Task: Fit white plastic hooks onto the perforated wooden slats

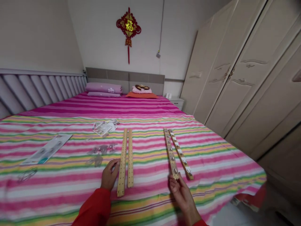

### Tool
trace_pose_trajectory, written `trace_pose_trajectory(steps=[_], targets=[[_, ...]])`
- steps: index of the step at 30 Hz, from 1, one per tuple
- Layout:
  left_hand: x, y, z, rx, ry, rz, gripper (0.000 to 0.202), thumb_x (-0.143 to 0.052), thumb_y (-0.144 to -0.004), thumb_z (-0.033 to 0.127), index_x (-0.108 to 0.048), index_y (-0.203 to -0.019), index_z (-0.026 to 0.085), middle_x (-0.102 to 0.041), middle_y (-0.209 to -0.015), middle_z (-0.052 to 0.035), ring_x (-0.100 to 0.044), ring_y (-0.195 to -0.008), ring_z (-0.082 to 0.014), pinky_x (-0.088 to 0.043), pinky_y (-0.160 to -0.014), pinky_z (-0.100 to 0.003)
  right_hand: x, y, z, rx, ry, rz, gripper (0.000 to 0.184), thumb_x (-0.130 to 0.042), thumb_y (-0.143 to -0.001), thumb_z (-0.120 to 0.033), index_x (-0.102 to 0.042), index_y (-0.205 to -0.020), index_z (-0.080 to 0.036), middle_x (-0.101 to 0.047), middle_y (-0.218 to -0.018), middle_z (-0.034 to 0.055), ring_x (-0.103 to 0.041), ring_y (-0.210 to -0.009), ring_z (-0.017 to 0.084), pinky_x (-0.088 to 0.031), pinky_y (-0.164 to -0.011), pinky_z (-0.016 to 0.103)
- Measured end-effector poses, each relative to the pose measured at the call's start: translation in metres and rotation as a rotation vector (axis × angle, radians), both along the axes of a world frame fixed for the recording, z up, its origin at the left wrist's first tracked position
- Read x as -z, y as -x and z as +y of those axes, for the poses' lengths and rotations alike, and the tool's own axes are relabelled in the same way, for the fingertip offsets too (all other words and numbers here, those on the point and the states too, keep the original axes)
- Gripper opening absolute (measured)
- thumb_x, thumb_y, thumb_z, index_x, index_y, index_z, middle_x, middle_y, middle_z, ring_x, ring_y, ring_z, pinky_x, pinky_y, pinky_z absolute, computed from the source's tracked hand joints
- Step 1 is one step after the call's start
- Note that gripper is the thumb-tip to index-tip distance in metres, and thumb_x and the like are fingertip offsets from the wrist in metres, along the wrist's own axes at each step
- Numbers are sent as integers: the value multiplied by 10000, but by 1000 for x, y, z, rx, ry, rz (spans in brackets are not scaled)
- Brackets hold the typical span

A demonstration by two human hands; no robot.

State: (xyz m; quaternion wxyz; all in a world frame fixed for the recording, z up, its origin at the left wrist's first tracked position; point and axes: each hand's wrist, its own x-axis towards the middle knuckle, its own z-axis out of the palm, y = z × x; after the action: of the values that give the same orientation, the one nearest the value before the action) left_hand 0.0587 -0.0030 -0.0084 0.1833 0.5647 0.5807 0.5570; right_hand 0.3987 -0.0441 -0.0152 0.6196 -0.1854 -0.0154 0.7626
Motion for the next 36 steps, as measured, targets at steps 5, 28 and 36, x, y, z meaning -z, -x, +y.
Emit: trace_pose_trajectory(steps=[5, 28, 36], targets=[[-1, -2, -3, 1, 1, -82, 353, -550, -789, 507, -693, -868, 194, -703, -947, -74, -638, -932, -224, -499, -874, -360, -14, 41, -10, -77, -6, -14, 152, -777, -719, -123, -639, -776, -153, -623, -690, 1, -558, -565, 77, -504, -497, 160], [-43, -29, -6, 64, 250, -552, 644, -542, -778, 615, -502, -1256, 186, -583, -647, 31, -482, -386, -98, -377, -354, -230, -62, 227, 16, -204, -156, -510, 387, -834, -592, -441, -668, -756, -133, -576, -521, -43, -489, -419, 61, -394, -420, 168], [-31, -12, 14, 16, 216, -429, 482, -419, -818, 649, -581, -745, 201, -494, -485, 46, -469, -432, -128, -387, -423, -253, -67, 228, 12, -225, -187, -570, 432, -830, -593, -454, -663, -823, -129, -600, -516, -23, -488, -413, 73, -361, -408, 178]])
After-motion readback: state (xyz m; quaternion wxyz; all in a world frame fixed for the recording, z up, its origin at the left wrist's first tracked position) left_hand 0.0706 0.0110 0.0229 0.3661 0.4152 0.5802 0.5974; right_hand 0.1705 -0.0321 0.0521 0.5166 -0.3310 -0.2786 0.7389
